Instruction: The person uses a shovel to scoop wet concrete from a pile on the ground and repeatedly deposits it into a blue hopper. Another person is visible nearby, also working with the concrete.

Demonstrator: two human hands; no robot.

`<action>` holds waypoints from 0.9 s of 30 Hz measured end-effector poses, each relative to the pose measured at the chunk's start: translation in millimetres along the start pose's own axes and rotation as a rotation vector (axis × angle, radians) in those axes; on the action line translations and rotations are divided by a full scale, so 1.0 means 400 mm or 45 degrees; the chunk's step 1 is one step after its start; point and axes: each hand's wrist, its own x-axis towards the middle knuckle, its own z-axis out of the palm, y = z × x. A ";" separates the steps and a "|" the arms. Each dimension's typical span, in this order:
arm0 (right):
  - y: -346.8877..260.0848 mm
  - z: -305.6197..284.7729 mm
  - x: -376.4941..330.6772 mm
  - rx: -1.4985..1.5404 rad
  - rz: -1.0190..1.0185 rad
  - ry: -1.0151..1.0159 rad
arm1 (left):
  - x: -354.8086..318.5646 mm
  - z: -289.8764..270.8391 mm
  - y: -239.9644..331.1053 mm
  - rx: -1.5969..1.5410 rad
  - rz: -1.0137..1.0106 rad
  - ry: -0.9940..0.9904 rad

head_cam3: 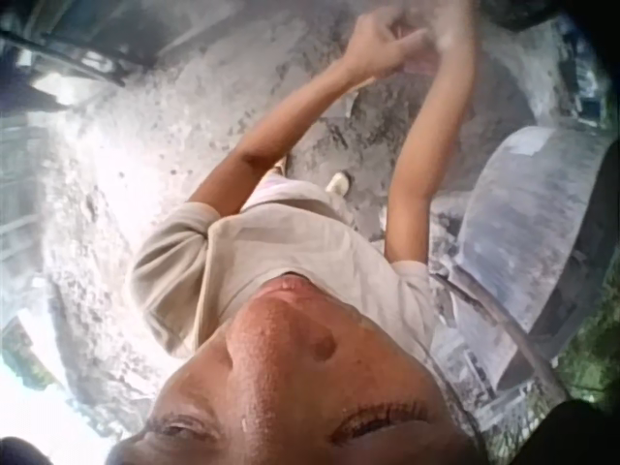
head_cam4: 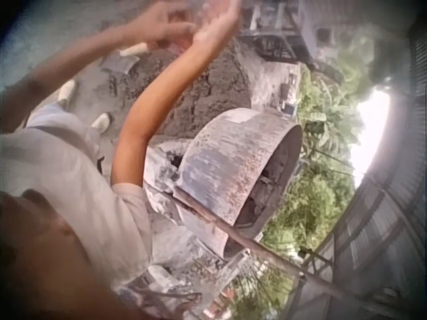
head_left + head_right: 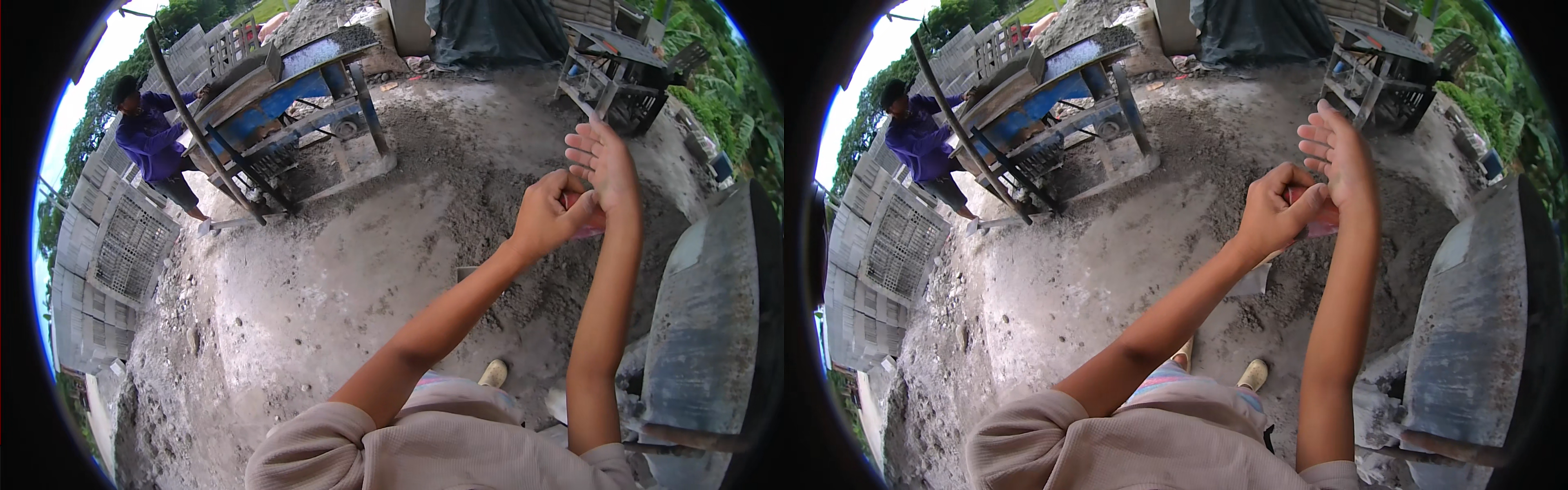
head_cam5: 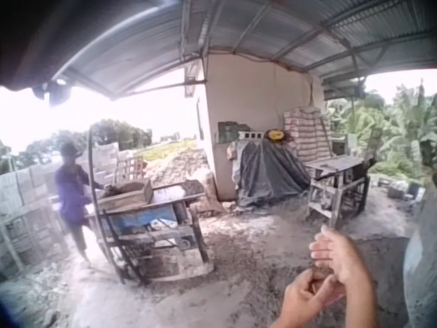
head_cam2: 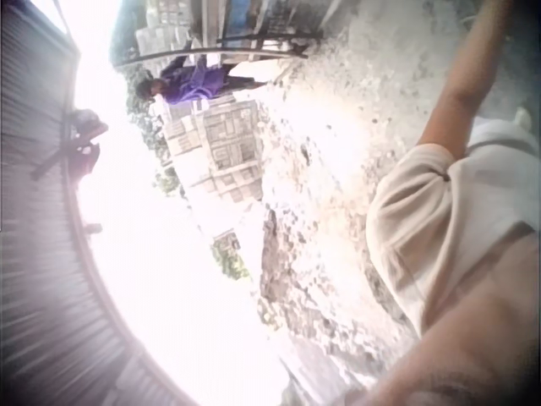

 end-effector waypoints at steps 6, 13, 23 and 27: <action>0.004 0.008 -0.009 -0.037 -0.037 -0.015 | -0.001 -0.005 0.000 -0.004 0.050 0.008; 0.000 -0.013 0.019 -0.038 -0.025 -0.072 | 0.017 0.000 0.018 0.028 -0.024 -0.049; 0.006 -0.006 0.018 0.013 -0.014 -0.082 | 0.019 0.005 -0.003 -0.007 -0.012 0.008; -0.002 -0.010 0.035 0.055 -0.034 -0.085 | 0.037 0.009 -0.003 0.009 -0.002 0.041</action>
